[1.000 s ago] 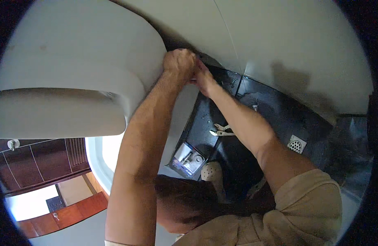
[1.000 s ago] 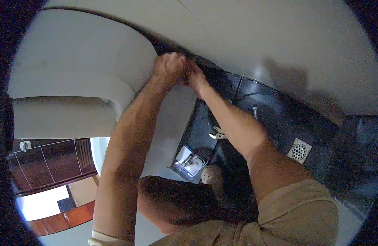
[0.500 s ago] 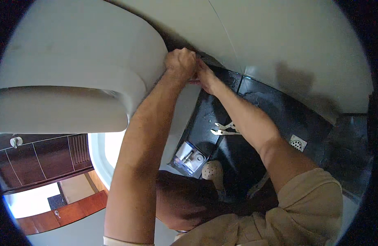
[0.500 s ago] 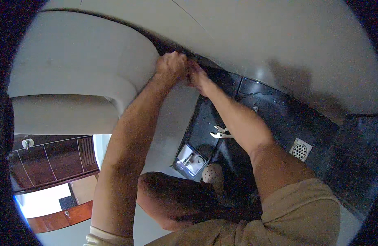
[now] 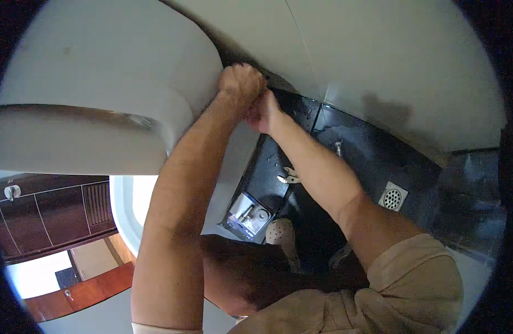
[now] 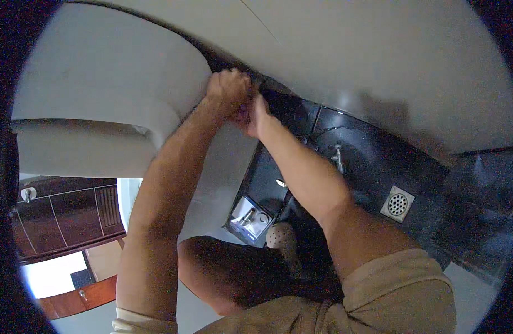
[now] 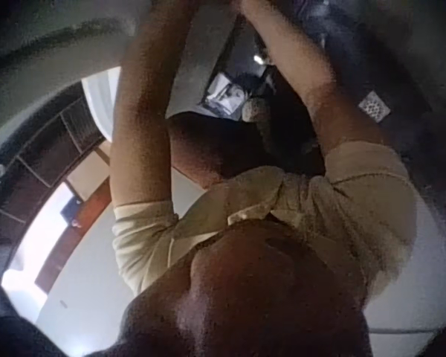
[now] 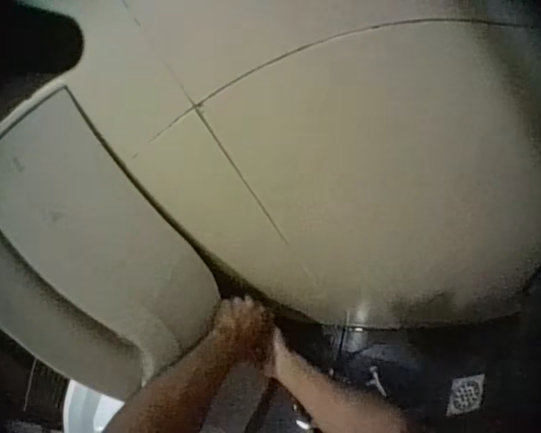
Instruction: Repairing or replacing a plumbing fixture behind a toilet using tools.
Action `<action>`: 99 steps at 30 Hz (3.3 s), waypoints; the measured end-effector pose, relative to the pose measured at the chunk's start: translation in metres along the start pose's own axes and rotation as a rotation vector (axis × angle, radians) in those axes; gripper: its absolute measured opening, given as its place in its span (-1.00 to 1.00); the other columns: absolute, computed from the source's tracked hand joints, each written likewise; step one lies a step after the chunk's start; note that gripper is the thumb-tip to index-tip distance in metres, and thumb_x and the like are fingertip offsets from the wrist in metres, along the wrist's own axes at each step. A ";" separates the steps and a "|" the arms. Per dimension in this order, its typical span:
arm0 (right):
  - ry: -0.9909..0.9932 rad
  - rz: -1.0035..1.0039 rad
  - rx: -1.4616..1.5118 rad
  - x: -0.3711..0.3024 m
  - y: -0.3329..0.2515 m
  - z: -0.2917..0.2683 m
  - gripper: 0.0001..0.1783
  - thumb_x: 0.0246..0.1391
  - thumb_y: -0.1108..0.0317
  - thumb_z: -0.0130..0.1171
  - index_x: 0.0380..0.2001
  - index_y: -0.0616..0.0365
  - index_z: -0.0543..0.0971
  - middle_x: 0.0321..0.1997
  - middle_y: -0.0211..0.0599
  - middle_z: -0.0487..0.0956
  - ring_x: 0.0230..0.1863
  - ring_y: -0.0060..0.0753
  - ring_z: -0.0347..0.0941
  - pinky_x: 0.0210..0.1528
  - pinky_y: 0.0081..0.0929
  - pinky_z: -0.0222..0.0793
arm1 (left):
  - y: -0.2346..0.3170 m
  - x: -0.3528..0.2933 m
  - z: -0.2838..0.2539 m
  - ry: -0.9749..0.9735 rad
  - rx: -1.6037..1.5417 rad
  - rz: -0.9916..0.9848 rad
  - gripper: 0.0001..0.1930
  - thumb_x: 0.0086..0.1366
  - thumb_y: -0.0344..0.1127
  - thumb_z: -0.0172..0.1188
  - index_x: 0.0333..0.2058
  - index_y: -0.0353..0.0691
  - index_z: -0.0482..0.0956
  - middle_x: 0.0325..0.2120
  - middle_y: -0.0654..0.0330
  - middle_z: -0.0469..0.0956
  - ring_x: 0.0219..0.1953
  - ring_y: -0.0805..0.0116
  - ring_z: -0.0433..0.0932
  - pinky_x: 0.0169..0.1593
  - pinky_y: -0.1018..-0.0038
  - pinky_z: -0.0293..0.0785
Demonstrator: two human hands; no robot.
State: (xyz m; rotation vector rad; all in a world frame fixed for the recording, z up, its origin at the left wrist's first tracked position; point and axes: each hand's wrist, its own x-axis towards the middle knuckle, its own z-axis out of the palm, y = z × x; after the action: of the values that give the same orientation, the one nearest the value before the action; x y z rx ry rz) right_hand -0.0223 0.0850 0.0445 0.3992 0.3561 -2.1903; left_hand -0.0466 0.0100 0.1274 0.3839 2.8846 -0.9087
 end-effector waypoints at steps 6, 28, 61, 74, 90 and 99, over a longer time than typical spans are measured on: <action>0.191 -0.393 -0.481 0.014 0.011 -0.020 -0.60 0.23 0.06 -0.08 -0.05 0.12 0.42 -0.12 -0.21 0.52 -0.31 -0.32 0.49 -0.23 -0.39 0.40 | -0.004 0.005 -0.023 -0.235 -0.034 0.003 -0.81 0.20 -0.21 0.08 -0.34 -0.18 0.54 -0.42 0.08 0.59 -0.37 0.17 0.63 -0.39 0.21 0.55; 0.193 -0.827 -1.959 -0.002 -0.053 0.001 -0.71 0.12 0.08 -0.09 -0.32 0.02 0.50 -0.24 -0.15 0.57 -0.21 0.02 0.49 -0.23 -0.10 0.33 | 0.057 -0.021 0.009 0.604 -1.475 -0.830 -0.67 0.29 -0.19 -0.02 -0.15 -0.38 0.36 -0.34 -0.16 0.52 -0.29 -0.14 0.53 -0.21 0.11 0.45; -0.124 -0.157 -2.615 -0.125 0.026 -0.134 -0.38 -0.18 -0.08 0.31 -0.15 0.12 0.44 -0.07 -0.08 0.38 -0.06 0.00 0.33 -0.04 0.00 0.27 | 0.000 -0.009 0.018 0.160 -0.063 0.044 -0.85 0.14 -0.27 0.10 -0.48 -0.10 0.64 -0.50 0.14 0.58 -0.56 0.21 0.57 -0.53 0.28 0.51; -0.127 -0.687 -2.849 -0.143 0.036 -0.184 -0.28 -0.54 0.08 0.50 -0.18 0.03 0.46 -0.08 -0.19 0.41 0.00 -0.08 0.27 0.15 0.25 0.02 | -0.004 -0.004 0.006 0.271 -0.125 0.058 -0.85 0.15 -0.27 0.12 -0.33 -0.17 0.52 -0.43 0.05 0.54 -0.42 0.07 0.58 -0.36 0.23 0.53; -0.023 0.193 -1.075 -0.128 -0.001 -0.090 -0.60 -0.02 0.43 0.08 -0.06 0.06 0.30 -0.19 -0.24 0.45 -0.27 -0.34 0.47 -0.29 -0.42 0.46 | 0.016 -0.098 0.028 0.314 -1.108 -0.346 -0.60 0.29 -0.25 0.06 0.03 -0.36 0.35 -0.21 -0.05 0.52 -0.22 0.05 0.53 -0.15 0.24 0.45; -0.093 -0.041 -0.674 -0.094 0.000 -0.039 -0.66 0.10 0.46 0.06 -0.06 0.06 0.27 -0.05 -0.21 0.47 -0.09 -0.25 0.46 -0.04 -0.12 0.43 | 0.048 -0.147 0.036 -0.523 -1.928 -0.391 -0.55 0.36 0.06 0.01 -0.03 -0.21 0.43 -0.24 0.20 0.50 -0.32 0.47 0.43 -0.20 0.51 0.40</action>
State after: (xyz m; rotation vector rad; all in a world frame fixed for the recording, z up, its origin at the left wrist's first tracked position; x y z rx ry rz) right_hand 0.0386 0.1663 0.0466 -0.0842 1.0109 -1.9710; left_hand 0.1085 -0.0034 0.0952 -0.5113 1.9990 1.5263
